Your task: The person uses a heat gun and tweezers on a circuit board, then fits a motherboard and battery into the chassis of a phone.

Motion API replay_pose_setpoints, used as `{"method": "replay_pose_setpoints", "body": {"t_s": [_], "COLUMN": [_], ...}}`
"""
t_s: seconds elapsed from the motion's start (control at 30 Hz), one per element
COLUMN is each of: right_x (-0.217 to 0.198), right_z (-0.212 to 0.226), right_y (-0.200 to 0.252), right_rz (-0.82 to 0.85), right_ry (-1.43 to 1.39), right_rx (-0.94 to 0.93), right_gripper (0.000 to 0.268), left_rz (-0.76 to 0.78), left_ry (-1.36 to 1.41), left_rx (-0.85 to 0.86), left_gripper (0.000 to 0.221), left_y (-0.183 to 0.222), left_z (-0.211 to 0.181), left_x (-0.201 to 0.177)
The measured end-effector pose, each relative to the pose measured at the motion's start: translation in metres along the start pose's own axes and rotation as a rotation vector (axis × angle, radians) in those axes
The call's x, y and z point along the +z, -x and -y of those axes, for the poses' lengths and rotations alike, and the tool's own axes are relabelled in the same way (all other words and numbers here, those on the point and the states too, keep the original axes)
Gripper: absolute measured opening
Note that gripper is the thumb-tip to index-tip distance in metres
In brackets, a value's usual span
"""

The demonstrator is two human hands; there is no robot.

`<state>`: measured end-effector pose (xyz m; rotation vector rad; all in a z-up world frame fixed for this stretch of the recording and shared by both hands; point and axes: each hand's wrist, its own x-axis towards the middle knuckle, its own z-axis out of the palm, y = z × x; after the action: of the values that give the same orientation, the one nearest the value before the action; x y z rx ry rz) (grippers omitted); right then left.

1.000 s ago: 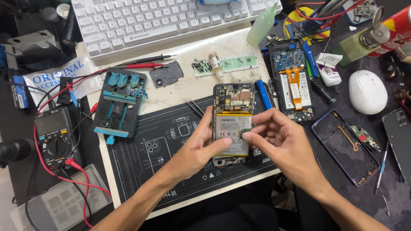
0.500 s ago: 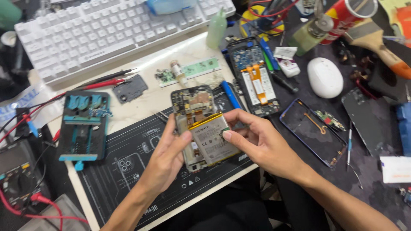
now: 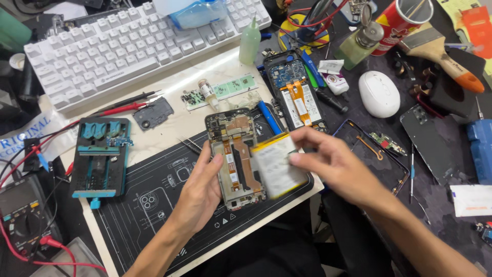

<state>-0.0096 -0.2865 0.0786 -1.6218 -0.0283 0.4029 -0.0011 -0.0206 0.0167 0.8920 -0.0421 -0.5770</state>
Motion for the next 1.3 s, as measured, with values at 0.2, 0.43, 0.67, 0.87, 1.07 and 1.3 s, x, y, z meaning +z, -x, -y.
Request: {"method": "replay_pose_setpoints", "body": {"t_s": [0.2,0.43,0.67,0.87,1.07,1.3], "right_x": [-0.100,-0.128,-0.100,-0.067,-0.071,-0.109], "right_z": [-0.004,-0.038,-0.008,0.010,0.008,0.005], "right_y": [0.033,0.049,0.066,0.083,0.090,0.093], "right_rz": [-0.410,-0.350,-0.539,-0.450,-0.429,-0.352], "right_ry": [0.471,0.841,1.026,1.002,0.968,0.984], "right_rx": [0.002,-0.056,-0.062,-0.157,0.045,0.065], "right_gripper": [0.038,0.032,0.034,0.075,0.100,0.088], "left_rz": [-0.092,-0.051,-0.001,0.048,0.260,0.133], "left_ry": [0.010,0.016,0.040,0.103,0.092,-0.331], "left_rx": [-0.050,-0.134,-0.186,-0.231,-0.223,-0.054], "left_gripper": [0.072,0.056,0.055,0.065,0.069,0.060], "left_y": [-0.002,-0.009,-0.031,-0.064,-0.087,-0.078], "left_z": [-0.003,-0.008,0.014,0.057,0.093,0.077], "left_x": [0.006,0.035,0.066,0.110,0.146,0.152]}}
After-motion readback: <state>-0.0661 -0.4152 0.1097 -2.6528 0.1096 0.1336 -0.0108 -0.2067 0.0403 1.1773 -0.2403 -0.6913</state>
